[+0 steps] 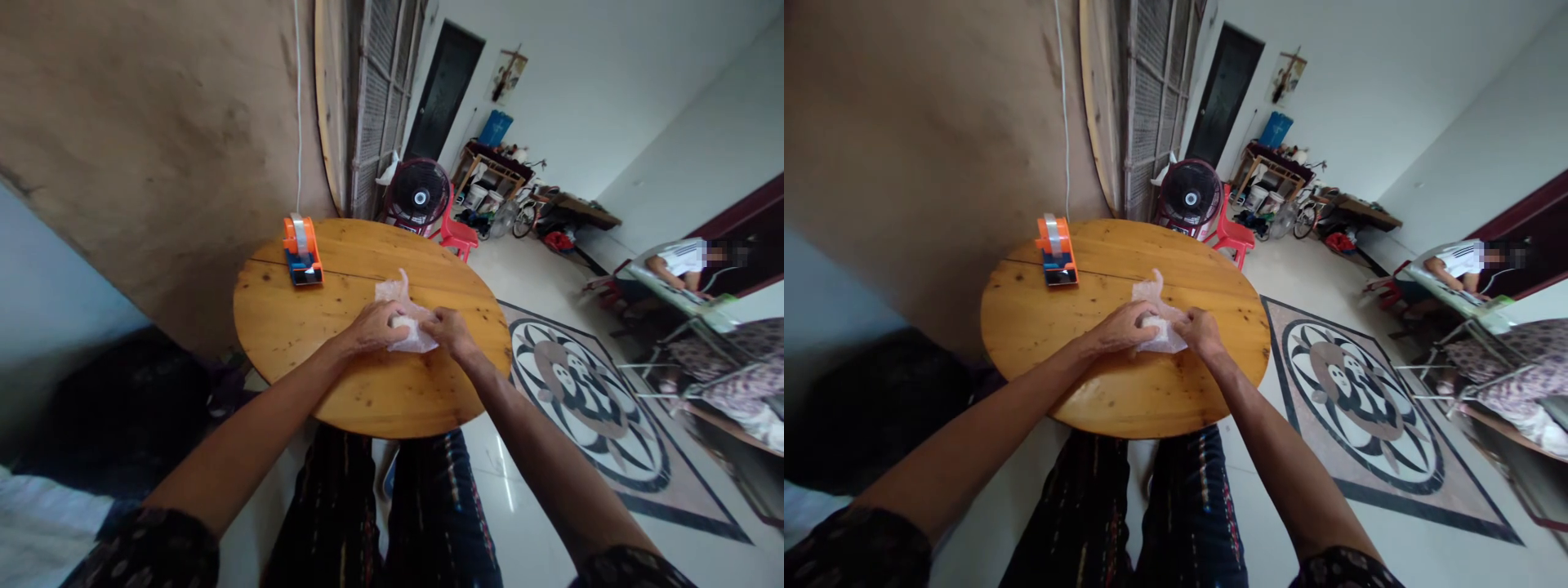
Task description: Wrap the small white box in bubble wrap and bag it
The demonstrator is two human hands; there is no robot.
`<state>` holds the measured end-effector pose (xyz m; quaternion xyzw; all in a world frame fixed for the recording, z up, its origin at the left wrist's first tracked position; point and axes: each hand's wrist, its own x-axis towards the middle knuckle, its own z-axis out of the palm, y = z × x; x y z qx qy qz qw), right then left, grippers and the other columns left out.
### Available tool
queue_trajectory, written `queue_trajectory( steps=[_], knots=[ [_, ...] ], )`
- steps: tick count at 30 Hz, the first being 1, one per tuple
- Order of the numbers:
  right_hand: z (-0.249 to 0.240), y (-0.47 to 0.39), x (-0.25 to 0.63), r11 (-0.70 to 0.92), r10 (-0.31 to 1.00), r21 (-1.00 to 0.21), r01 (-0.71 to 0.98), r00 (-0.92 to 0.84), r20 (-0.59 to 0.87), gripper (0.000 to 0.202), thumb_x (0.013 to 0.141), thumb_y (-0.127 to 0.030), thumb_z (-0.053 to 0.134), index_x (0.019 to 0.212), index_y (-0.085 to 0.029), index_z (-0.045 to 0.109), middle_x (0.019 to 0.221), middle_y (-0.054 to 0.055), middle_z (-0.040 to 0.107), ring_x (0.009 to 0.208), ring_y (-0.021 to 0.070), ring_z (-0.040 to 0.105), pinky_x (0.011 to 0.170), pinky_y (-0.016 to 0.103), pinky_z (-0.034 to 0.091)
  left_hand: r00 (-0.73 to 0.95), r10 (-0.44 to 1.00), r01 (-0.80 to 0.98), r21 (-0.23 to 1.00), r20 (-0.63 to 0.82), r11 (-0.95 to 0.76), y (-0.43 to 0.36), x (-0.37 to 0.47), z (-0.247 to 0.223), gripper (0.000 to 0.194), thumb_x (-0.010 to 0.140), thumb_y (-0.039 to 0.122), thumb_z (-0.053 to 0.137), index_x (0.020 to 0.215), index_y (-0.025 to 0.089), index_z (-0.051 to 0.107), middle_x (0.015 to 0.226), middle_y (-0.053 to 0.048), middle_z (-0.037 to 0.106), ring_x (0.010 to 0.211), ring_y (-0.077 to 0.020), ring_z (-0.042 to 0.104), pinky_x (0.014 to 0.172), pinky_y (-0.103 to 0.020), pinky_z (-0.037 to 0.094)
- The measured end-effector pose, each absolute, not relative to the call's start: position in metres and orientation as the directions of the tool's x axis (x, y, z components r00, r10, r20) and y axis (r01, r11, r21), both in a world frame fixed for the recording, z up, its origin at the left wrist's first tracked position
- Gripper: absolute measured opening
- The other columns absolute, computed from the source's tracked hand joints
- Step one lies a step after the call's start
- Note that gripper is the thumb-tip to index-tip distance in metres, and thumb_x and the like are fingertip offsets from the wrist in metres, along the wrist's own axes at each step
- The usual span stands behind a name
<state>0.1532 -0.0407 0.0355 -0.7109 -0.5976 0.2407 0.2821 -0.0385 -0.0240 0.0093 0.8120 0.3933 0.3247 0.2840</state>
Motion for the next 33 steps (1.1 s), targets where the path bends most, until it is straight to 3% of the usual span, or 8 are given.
queue_trajectory(
  steps=[4,13,24,29,33],
  knots=[
    [0.039,-0.036,0.145,-0.160,0.985,-0.706,0.690,0.159,-0.069,0.010,0.070,-0.018,0.058,0.062,-0.017,0.053,0.049,-0.005,0.048,0.044,0.0079,0.044,0.043,0.019,0.030,0.480,0.826,0.443,0.731,0.297,-0.520,-0.023,-0.038,0.008,0.041,0.072,0.034,0.057,0.109,0.016,0.063,0.103,-0.006,0.068,0.091,-0.0226,0.061,0.080,-0.032,0.048],
    [0.047,-0.046,0.136,-0.184,0.983,-0.815,0.549,0.104,-0.152,0.024,0.083,-0.026,0.054,0.062,-0.018,0.049,0.047,-0.005,0.050,0.038,0.0080,0.047,0.035,0.018,0.037,0.475,0.828,0.468,0.710,0.299,-0.526,-0.021,-0.036,0.007,0.041,0.071,0.034,0.056,0.107,0.014,0.064,0.092,-0.006,0.068,0.084,-0.0221,0.060,0.073,-0.031,0.047],
    [0.061,-0.043,0.122,-0.159,0.983,-0.847,0.507,-0.001,-0.185,0.028,0.085,-0.021,0.060,0.060,-0.017,0.049,0.042,-0.004,0.054,0.034,0.0076,0.049,0.033,0.017,0.036,0.496,0.801,0.374,0.750,0.336,-0.546,-0.021,-0.038,0.006,0.035,0.071,0.030,0.056,0.103,0.018,0.063,0.092,-0.003,0.067,0.081,-0.0188,0.059,0.071,-0.028,0.046],
    [0.070,-0.043,0.117,-0.167,0.972,-0.796,0.582,-0.039,-0.233,0.028,0.086,-0.017,0.057,0.058,-0.016,0.053,0.046,-0.001,0.058,0.037,0.0087,0.054,0.033,0.016,0.034,0.498,0.813,0.397,0.754,0.302,-0.524,-0.022,-0.039,0.009,0.031,0.073,0.034,0.056,0.099,0.018,0.063,0.087,-0.002,0.065,0.077,-0.0177,0.058,0.067,-0.027,0.045],
    [0.079,-0.050,0.119,-0.208,0.954,-0.831,0.516,-0.079,-0.288,0.026,0.086,-0.013,0.051,0.061,-0.013,0.058,0.053,0.002,0.062,0.042,0.0099,0.058,0.034,0.017,0.037,0.505,0.814,0.402,0.756,0.288,-0.517,-0.022,-0.041,0.011,0.032,0.074,0.034,0.055,0.101,0.018,0.062,0.086,-0.002,0.064,0.076,-0.0173,0.057,0.067,-0.027,0.045]
  ],
)
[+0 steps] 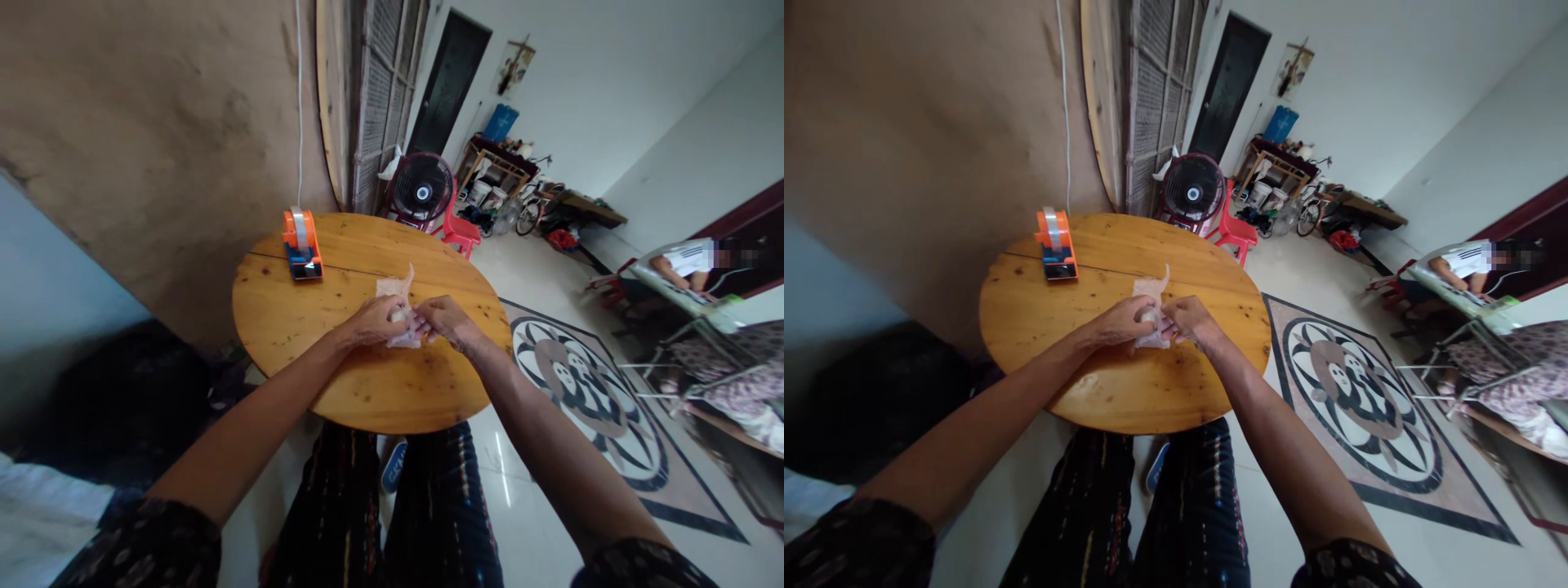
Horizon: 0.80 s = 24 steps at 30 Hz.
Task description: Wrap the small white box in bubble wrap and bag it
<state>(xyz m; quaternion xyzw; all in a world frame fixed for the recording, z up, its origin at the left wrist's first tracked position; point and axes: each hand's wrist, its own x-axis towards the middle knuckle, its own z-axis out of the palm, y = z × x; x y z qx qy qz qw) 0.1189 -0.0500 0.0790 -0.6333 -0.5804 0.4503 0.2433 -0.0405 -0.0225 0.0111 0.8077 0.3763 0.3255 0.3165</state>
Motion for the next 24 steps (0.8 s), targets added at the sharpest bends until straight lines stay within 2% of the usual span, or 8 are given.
queue_trajectory(
  steps=[4,9,11,13,18,21,24],
  knots=[
    [0.084,-0.058,0.126,-0.234,0.933,-0.881,0.412,-0.160,-0.322,0.016,0.074,-0.001,0.052,0.072,-0.011,0.064,0.061,0.002,0.065,0.050,0.0102,0.061,0.041,0.017,0.047,0.499,0.813,0.425,0.732,0.302,-0.533,-0.022,-0.040,0.012,0.034,0.075,0.039,0.055,0.100,0.017,0.061,0.086,-0.003,0.064,0.078,-0.0185,0.057,0.071,-0.030,0.046],
    [0.084,-0.061,0.131,-0.221,0.920,-0.888,0.403,-0.216,-0.326,0.012,0.070,-0.005,0.063,0.080,-0.010,0.069,0.062,0.002,0.065,0.055,0.0104,0.060,0.049,0.021,0.054,0.413,0.819,0.571,0.587,0.399,-0.574,-0.021,-0.042,0.009,0.036,0.071,0.040,0.061,0.101,0.019,0.064,0.102,-0.007,0.065,0.096,-0.0254,0.057,0.089,-0.038,0.042],
    [0.083,-0.060,0.130,-0.235,0.920,-0.887,0.398,-0.202,-0.335,0.010,0.070,-0.008,0.067,0.080,-0.011,0.069,0.063,0.002,0.066,0.055,0.0105,0.061,0.052,0.022,0.056,0.364,0.812,0.630,0.521,0.457,-0.576,-0.023,-0.043,0.008,0.037,0.069,0.041,0.063,0.099,0.019,0.064,0.102,-0.008,0.065,0.097,-0.0265,0.056,0.089,-0.039,0.041],
    [0.082,-0.059,0.129,-0.251,0.920,-0.883,0.396,-0.185,-0.345,0.010,0.069,-0.009,0.071,0.079,-0.011,0.069,0.062,0.002,0.066,0.055,0.0110,0.061,0.052,0.022,0.056,0.348,0.796,0.641,0.494,0.495,-0.587,-0.026,-0.044,0.008,0.033,0.069,0.040,0.063,0.095,0.019,0.063,0.093,-0.007,0.065,0.090,-0.0242,0.058,0.082,-0.035,0.042],
    [0.081,-0.058,0.127,-0.244,0.923,-0.881,0.406,-0.181,-0.339,0.010,0.069,-0.008,0.071,0.077,-0.012,0.067,0.057,-0.001,0.063,0.050,0.0090,0.059,0.049,0.020,0.055,0.349,0.845,0.578,0.617,0.404,-0.534,-0.030,-0.043,0.011,0.028,0.072,0.040,0.061,0.093,0.020,0.061,0.067,0.001,0.060,0.062,-0.0150,0.054,0.059,-0.025,0.036],
    [0.080,-0.058,0.126,-0.220,0.922,-0.879,0.423,-0.204,-0.330,0.011,0.068,-0.008,0.070,0.078,-0.012,0.067,0.057,-0.001,0.063,0.049,0.0079,0.059,0.048,0.018,0.054,0.351,0.857,0.531,0.674,0.377,-0.514,-0.031,-0.044,0.014,0.032,0.071,0.040,0.063,0.096,0.020,0.059,0.065,0.003,0.058,0.057,-0.0129,0.051,0.056,-0.024,0.034],
    [0.079,-0.057,0.124,-0.212,0.923,-0.871,0.443,-0.202,-0.327,0.016,0.067,-0.003,0.066,0.081,-0.012,0.064,0.058,-0.002,0.061,0.049,0.0079,0.058,0.048,0.019,0.054,0.361,0.857,0.493,0.705,0.368,-0.510,-0.032,-0.046,0.015,0.029,0.069,0.038,0.064,0.091,0.019,0.057,0.064,0.004,0.058,0.056,-0.0119,0.048,0.054,-0.024,0.034]
  ],
)
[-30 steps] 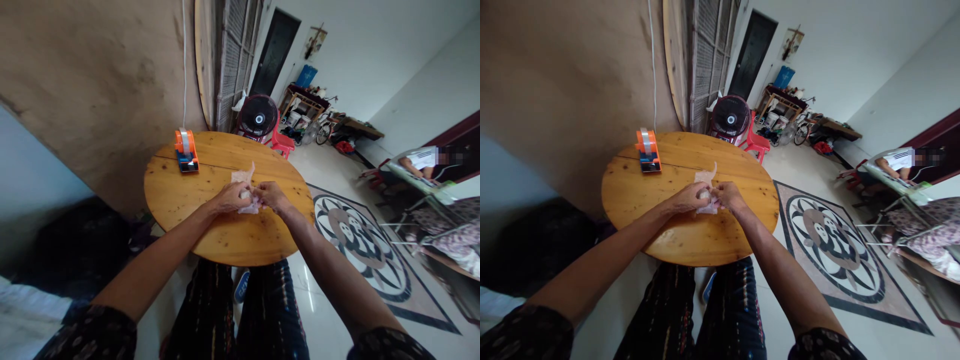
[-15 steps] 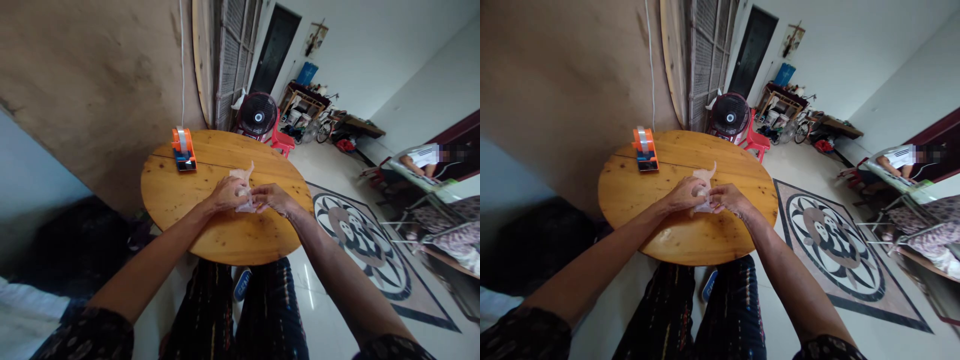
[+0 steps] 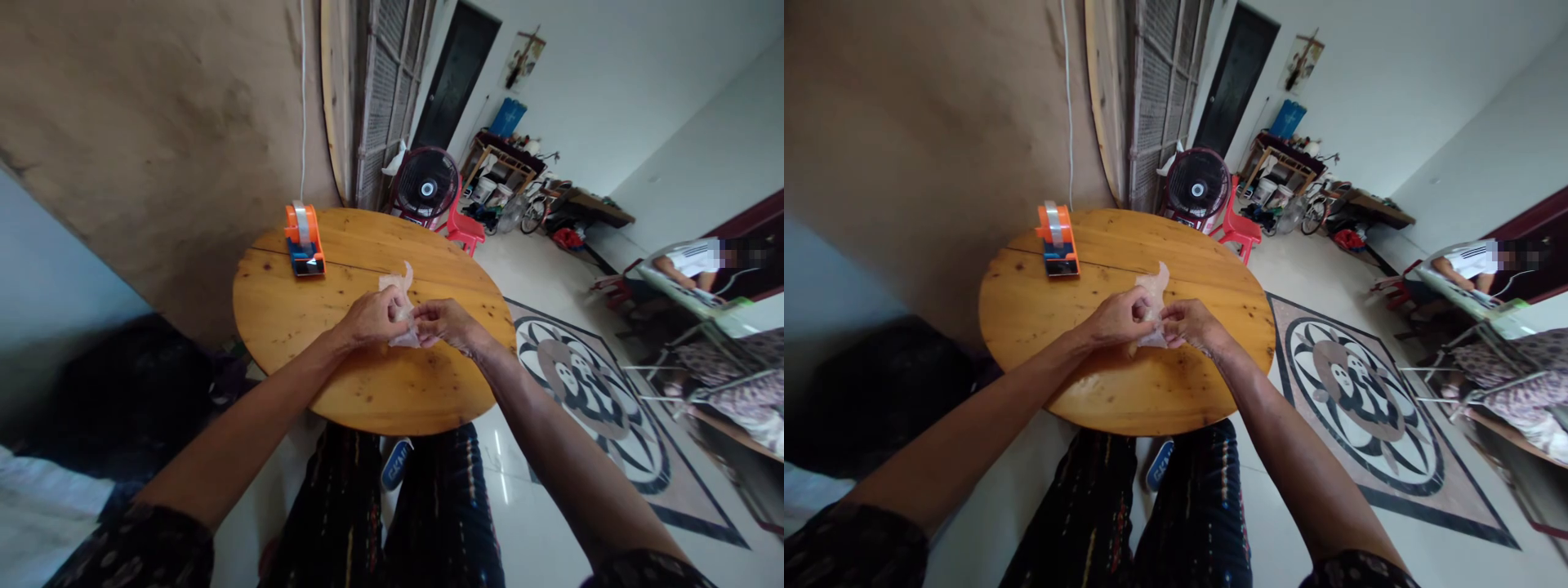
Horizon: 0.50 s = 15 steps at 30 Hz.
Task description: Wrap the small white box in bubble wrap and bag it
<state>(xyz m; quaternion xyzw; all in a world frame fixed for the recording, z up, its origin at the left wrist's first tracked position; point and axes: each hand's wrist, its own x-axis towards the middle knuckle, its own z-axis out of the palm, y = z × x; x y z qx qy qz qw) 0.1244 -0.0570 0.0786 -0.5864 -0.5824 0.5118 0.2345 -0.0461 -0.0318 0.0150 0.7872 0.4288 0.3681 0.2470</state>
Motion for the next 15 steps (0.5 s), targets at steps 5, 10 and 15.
queue_trajectory(
  steps=[5,10,15],
  knots=[
    [0.070,-0.057,0.122,-0.149,0.945,-0.828,0.541,-0.168,-0.280,0.025,0.066,0.000,0.057,0.086,-0.014,0.060,0.057,-0.005,0.055,0.047,0.0090,0.056,0.045,0.021,0.051,0.409,0.825,0.431,0.715,0.389,-0.551,-0.031,-0.050,0.015,0.015,0.070,0.032,0.058,0.067,0.018,0.056,0.067,0.001,0.057,0.061,-0.0120,0.049,0.057,-0.025,0.036],
    [0.058,-0.056,0.126,0.116,0.970,-0.670,0.733,-0.229,-0.083,0.022,0.071,-0.008,0.058,0.092,-0.015,0.064,0.065,-0.003,0.059,0.053,0.0090,0.053,0.049,0.020,0.041,0.421,0.822,0.397,0.737,0.383,-0.547,-0.034,-0.048,0.018,0.012,0.071,0.028,0.056,0.068,0.017,0.059,0.069,0.000,0.057,0.065,-0.0130,0.050,0.062,-0.026,0.037],
    [0.059,-0.057,0.129,0.252,0.955,-0.574,0.779,-0.297,0.016,0.025,0.071,-0.011,0.059,0.093,-0.015,0.069,0.075,0.001,0.065,0.067,0.0116,0.056,0.061,0.022,0.042,0.355,0.873,0.443,0.762,0.334,-0.471,-0.039,-0.040,0.022,0.027,0.074,0.041,0.062,0.064,0.018,0.052,0.065,0.002,0.052,0.063,-0.0126,0.047,0.058,-0.026,0.035]
  ],
)
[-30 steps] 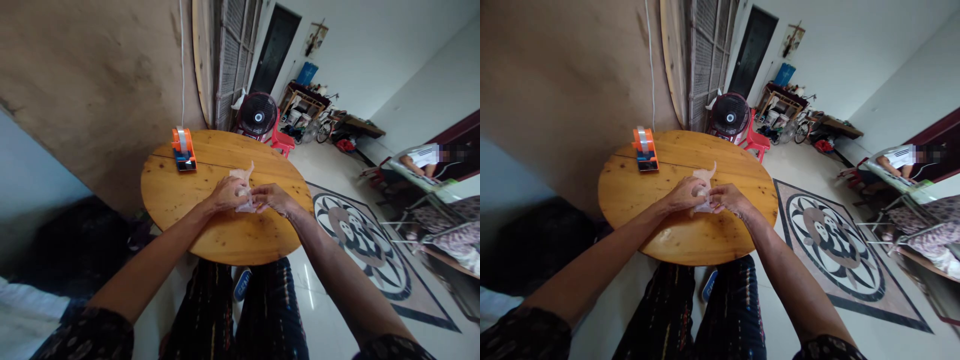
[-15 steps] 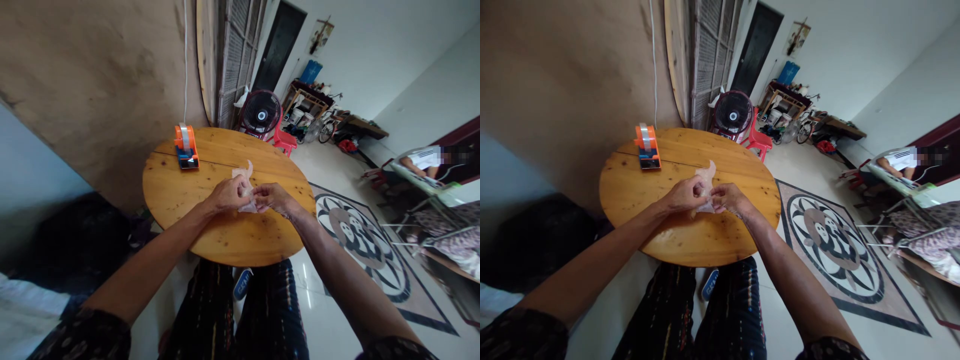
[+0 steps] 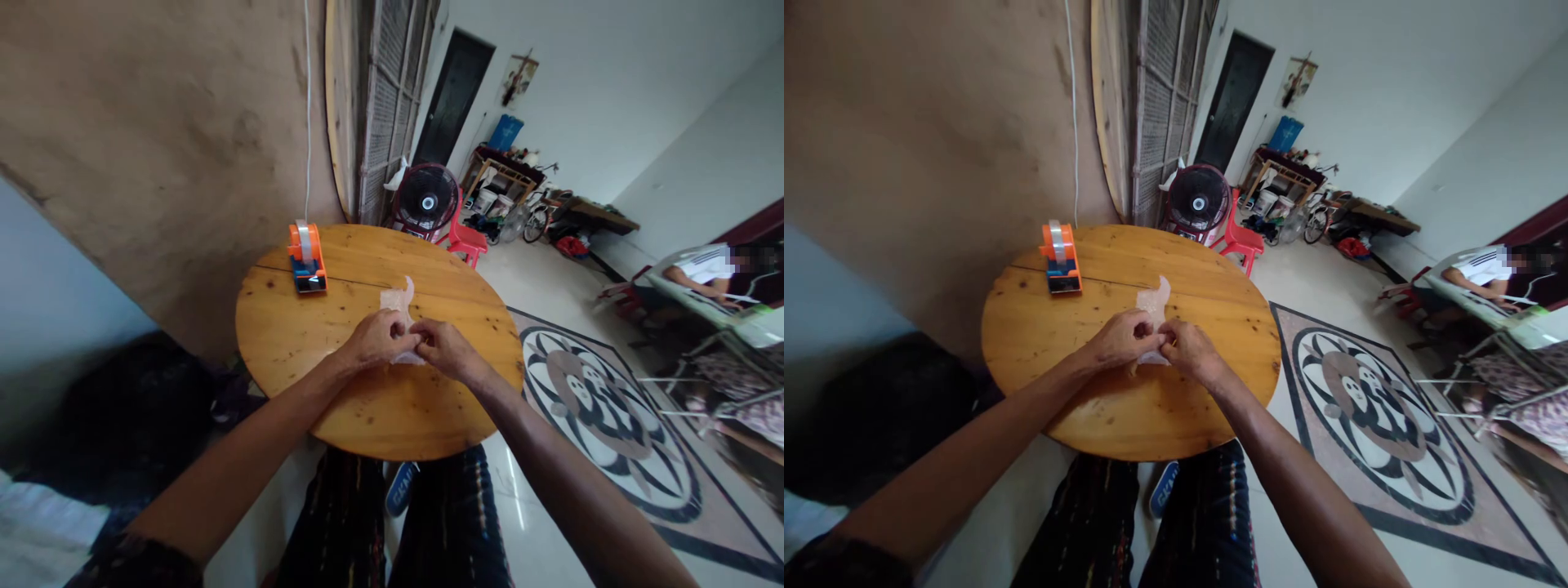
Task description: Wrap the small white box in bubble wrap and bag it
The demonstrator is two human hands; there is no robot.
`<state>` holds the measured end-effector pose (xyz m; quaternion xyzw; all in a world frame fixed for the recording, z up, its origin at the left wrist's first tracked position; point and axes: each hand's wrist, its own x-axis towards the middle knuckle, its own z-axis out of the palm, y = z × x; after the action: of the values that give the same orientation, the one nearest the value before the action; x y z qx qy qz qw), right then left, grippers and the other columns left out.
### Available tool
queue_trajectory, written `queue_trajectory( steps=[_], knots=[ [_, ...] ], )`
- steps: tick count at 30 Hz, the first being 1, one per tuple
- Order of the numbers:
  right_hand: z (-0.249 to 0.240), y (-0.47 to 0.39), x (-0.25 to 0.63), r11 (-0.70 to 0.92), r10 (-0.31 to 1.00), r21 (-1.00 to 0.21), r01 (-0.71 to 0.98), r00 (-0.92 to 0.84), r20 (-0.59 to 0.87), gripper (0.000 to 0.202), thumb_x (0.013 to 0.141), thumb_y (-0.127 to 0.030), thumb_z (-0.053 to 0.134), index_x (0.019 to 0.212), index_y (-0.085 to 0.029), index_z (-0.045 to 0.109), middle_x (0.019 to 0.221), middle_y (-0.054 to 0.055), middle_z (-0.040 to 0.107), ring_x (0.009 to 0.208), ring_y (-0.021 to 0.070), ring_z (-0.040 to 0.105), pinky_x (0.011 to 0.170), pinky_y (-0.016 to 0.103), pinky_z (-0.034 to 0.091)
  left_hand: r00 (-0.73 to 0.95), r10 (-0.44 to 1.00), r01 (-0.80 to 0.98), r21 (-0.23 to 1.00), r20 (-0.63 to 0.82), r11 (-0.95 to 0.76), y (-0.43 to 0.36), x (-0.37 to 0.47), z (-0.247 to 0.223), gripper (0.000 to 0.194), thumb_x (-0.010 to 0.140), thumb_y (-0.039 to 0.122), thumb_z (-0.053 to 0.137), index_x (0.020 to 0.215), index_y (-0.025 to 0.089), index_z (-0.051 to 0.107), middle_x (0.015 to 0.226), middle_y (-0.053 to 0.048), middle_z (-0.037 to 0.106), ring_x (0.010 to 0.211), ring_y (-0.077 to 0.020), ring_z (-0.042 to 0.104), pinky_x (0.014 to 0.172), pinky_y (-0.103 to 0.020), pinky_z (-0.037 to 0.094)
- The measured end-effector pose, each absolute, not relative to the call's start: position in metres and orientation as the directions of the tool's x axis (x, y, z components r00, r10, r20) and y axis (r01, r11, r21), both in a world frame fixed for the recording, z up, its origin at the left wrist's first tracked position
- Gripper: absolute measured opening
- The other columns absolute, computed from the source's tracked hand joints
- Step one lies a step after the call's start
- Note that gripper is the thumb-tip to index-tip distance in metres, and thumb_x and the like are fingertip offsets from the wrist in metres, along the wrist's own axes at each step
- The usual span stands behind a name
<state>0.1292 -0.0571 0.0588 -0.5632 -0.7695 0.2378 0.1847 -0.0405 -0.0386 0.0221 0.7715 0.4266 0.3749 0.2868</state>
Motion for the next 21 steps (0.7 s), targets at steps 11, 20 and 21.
queue_trajectory(
  steps=[11,20,21],
  knots=[
    [0.066,-0.067,0.134,0.071,0.921,-0.818,0.571,-0.353,-0.167,0.036,0.072,-0.013,0.055,0.106,-0.016,0.066,0.077,0.000,0.062,0.055,0.0090,0.056,0.052,0.020,0.047,0.355,0.883,0.432,0.784,0.305,-0.445,-0.036,-0.037,0.017,0.015,0.072,0.031,0.061,0.068,0.018,0.054,0.070,0.002,0.054,0.066,-0.0125,0.048,0.058,-0.024,0.035],
    [0.048,-0.035,0.153,-0.009,0.966,-0.936,0.352,-0.238,-0.098,0.026,0.072,-0.033,0.063,0.094,-0.018,0.064,0.070,-0.002,0.059,0.053,0.0094,0.053,0.054,0.025,0.050,0.304,0.928,0.465,0.816,0.218,-0.344,-0.035,-0.034,0.015,0.006,0.065,0.022,0.055,0.067,0.019,0.051,0.070,0.001,0.052,0.064,-0.0136,0.046,0.058,-0.027,0.034],
    [0.044,-0.026,0.158,0.016,0.987,-0.944,0.330,-0.157,-0.038,0.029,0.070,-0.034,0.065,0.094,-0.018,0.063,0.073,-0.002,0.059,0.051,0.0086,0.051,0.051,0.024,0.048,0.304,0.927,0.466,0.814,0.219,-0.345,-0.036,-0.033,0.015,0.006,0.064,0.021,0.055,0.066,0.020,0.050,0.069,0.001,0.051,0.063,-0.0136,0.045,0.058,-0.027,0.034]
  ],
)
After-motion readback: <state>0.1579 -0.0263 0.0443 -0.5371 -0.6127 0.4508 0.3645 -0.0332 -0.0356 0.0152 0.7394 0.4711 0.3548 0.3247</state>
